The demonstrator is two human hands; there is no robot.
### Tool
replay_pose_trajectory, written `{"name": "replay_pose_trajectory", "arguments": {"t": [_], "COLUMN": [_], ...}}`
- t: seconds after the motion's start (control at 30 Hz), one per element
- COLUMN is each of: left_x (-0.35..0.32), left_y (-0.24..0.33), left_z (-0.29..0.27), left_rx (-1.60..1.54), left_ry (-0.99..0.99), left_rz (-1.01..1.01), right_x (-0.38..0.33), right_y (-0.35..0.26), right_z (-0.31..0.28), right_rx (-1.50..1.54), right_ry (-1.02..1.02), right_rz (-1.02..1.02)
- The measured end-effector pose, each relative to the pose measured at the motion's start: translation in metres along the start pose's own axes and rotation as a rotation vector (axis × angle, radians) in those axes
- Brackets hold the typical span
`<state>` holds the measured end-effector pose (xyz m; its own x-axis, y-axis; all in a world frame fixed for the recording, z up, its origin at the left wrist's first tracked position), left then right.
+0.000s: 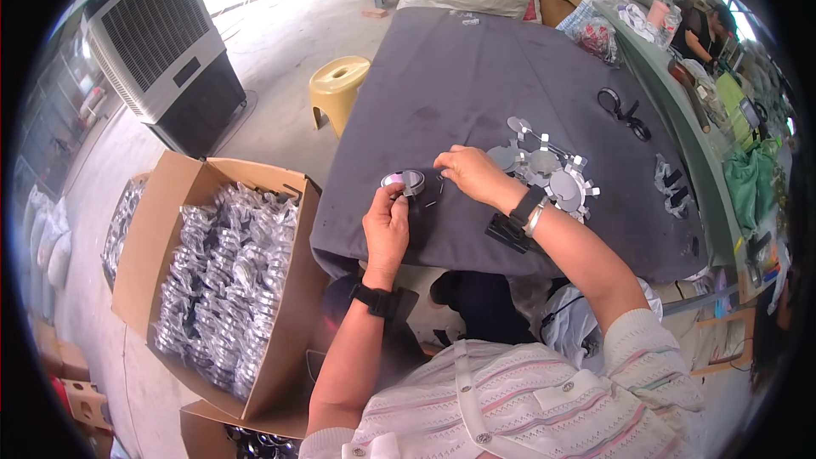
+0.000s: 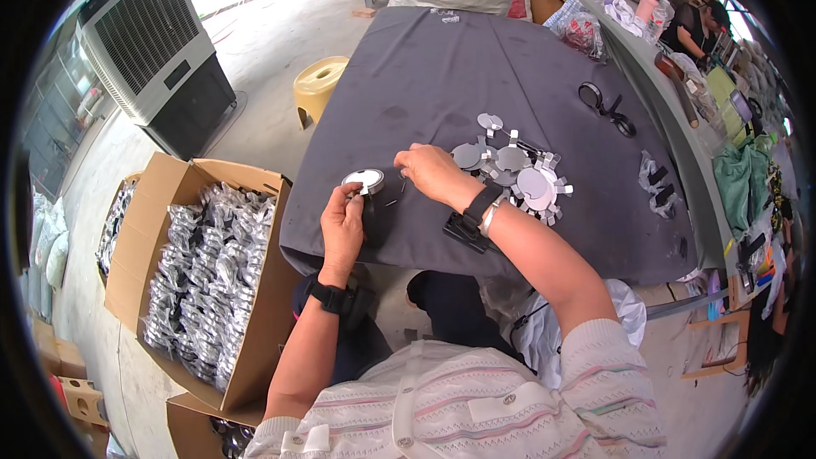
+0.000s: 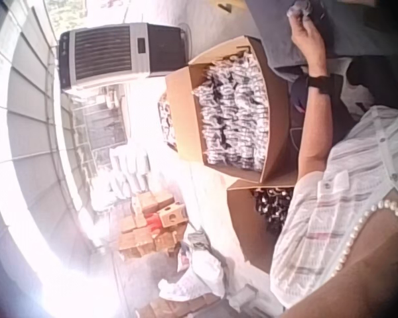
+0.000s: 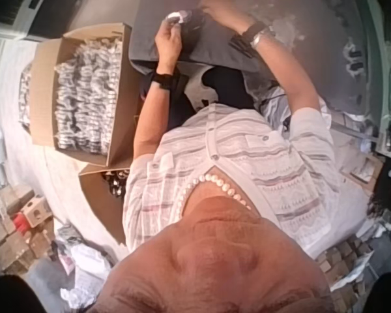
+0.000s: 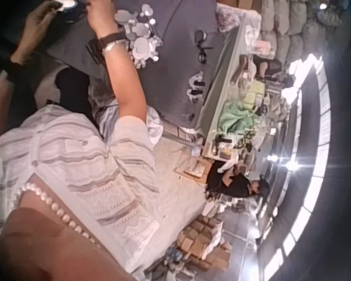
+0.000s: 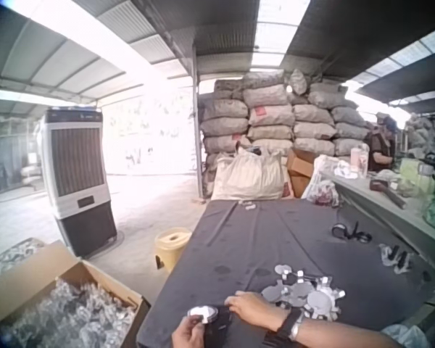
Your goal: The person retrieves metal plates from a bag and places them on a table. They then take a metal ring from a box and attach a metal plate and a clip to it by hand before placing the assembly back on the table.
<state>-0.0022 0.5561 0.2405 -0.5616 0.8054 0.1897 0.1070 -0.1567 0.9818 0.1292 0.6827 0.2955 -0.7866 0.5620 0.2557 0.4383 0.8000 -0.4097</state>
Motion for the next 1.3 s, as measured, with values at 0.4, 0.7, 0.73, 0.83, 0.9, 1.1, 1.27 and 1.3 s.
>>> {"name": "replay_pose_trajectory", "arguments": {"t": [0.4,0.7,0.73,0.83,0.9,1.1,1.27,1.3], "left_x": [-0.001,0.000,0.000,0.001,0.001,0.003,0.001,0.002], "left_y": [0.003,0.004,0.005,0.002,-0.001,-0.002,0.002,0.001], "left_z": [-0.002,0.000,0.000,0.002,0.000,0.000,0.000,-0.001], "left_rx": [0.038,0.052,0.047,0.031,0.033,0.027,-0.009,-0.036], "left_ry": [0.022,0.024,0.023,0.015,0.019,0.017,0.005,-0.009], "left_rz": [0.030,0.029,0.068,0.066,0.030,0.042,0.090,0.071], "right_x": [0.003,-0.024,-0.024,-0.025,-0.023,-0.020,-0.017,-0.016], "right_y": [0.009,-0.079,-0.081,-0.091,-0.098,-0.109,-0.116,-0.119], "right_z": [0.010,-0.019,-0.016,-0.013,-0.011,-0.006,-0.006,-0.006], "right_rx": [0.180,0.013,0.013,-0.056,-0.185,-0.349,-0.359,-0.368], "right_ry": [-0.019,0.179,0.179,0.209,0.179,0.175,0.157,0.151], "right_rz": [0.230,-0.339,-0.341,-0.431,-0.471,-0.575,-0.601,-0.608]}}
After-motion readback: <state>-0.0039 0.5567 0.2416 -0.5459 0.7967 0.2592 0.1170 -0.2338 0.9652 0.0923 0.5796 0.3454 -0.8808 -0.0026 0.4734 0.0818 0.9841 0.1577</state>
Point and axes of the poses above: each hand's wrist, its own x-axis towards the middle knuckle, its own z-axis out of the palm, y = z × x, the point moved 6 cm from there along x, towards the middle knuckle, and after that the axes turned 1 degree about -x, right-handed, at the moved point
